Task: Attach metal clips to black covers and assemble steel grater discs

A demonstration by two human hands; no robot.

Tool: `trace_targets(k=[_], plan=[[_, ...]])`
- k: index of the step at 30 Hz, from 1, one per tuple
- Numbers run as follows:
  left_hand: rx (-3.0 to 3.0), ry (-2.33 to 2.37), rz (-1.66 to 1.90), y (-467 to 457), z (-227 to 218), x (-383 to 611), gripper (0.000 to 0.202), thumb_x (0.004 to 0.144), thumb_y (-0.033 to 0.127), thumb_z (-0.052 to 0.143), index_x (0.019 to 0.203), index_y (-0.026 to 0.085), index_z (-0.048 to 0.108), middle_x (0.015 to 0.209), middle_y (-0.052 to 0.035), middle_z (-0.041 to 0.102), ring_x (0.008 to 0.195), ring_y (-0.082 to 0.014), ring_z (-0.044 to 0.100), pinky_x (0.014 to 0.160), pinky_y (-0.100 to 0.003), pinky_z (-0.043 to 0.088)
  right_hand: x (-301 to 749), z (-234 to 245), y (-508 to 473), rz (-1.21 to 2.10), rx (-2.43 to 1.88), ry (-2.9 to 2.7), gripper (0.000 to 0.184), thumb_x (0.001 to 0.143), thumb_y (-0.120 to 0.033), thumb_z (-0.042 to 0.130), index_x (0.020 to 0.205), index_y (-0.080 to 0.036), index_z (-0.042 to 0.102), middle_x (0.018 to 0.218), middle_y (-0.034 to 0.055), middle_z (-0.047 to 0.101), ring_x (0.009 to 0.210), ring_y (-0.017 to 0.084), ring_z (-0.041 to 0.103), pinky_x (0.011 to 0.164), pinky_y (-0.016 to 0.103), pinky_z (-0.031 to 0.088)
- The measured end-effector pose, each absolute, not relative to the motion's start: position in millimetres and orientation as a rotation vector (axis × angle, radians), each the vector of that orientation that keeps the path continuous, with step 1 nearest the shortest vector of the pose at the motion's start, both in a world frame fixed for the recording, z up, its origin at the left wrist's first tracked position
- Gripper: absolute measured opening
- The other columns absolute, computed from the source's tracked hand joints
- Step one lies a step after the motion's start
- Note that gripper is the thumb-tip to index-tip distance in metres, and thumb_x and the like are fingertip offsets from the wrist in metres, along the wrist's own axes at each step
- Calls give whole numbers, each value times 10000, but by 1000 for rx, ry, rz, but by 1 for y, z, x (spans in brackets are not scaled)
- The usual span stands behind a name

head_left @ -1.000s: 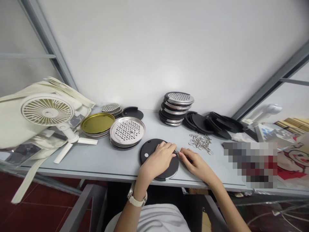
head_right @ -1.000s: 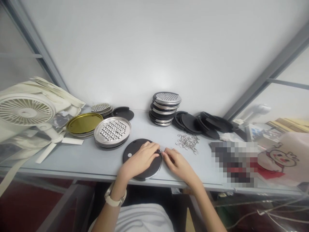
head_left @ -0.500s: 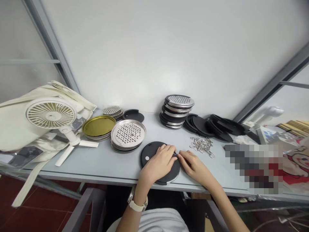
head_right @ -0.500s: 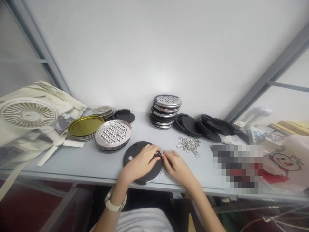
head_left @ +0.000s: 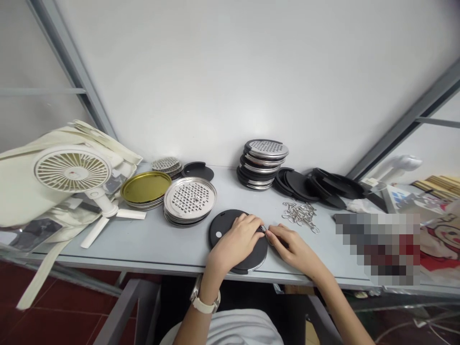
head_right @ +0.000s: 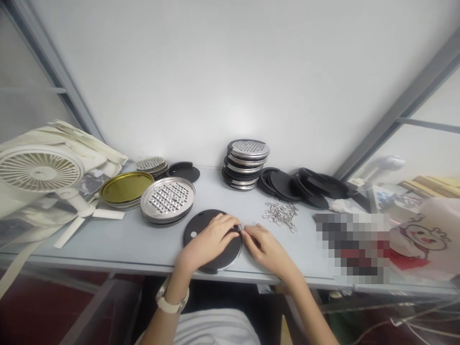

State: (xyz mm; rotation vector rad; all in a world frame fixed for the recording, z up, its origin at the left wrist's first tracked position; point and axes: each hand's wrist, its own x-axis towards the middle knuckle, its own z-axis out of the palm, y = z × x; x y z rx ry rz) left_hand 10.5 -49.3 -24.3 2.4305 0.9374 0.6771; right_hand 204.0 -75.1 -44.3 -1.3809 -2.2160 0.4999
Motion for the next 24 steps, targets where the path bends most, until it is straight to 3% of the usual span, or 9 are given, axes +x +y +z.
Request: trace_targets(k=[24], plan=[[2485, 949, 648, -51, -24, 11, 111, 970, 204, 395, 1021, 204, 494, 1072, -40, 565, 1031, -203, 495, 975, -388, 399, 204, -45, -75, 509, -1399, -2214, 332, 1002, -328, 316, 704, -214, 408, 647, -7, 471, 670, 178, 457, 661, 302, 361]])
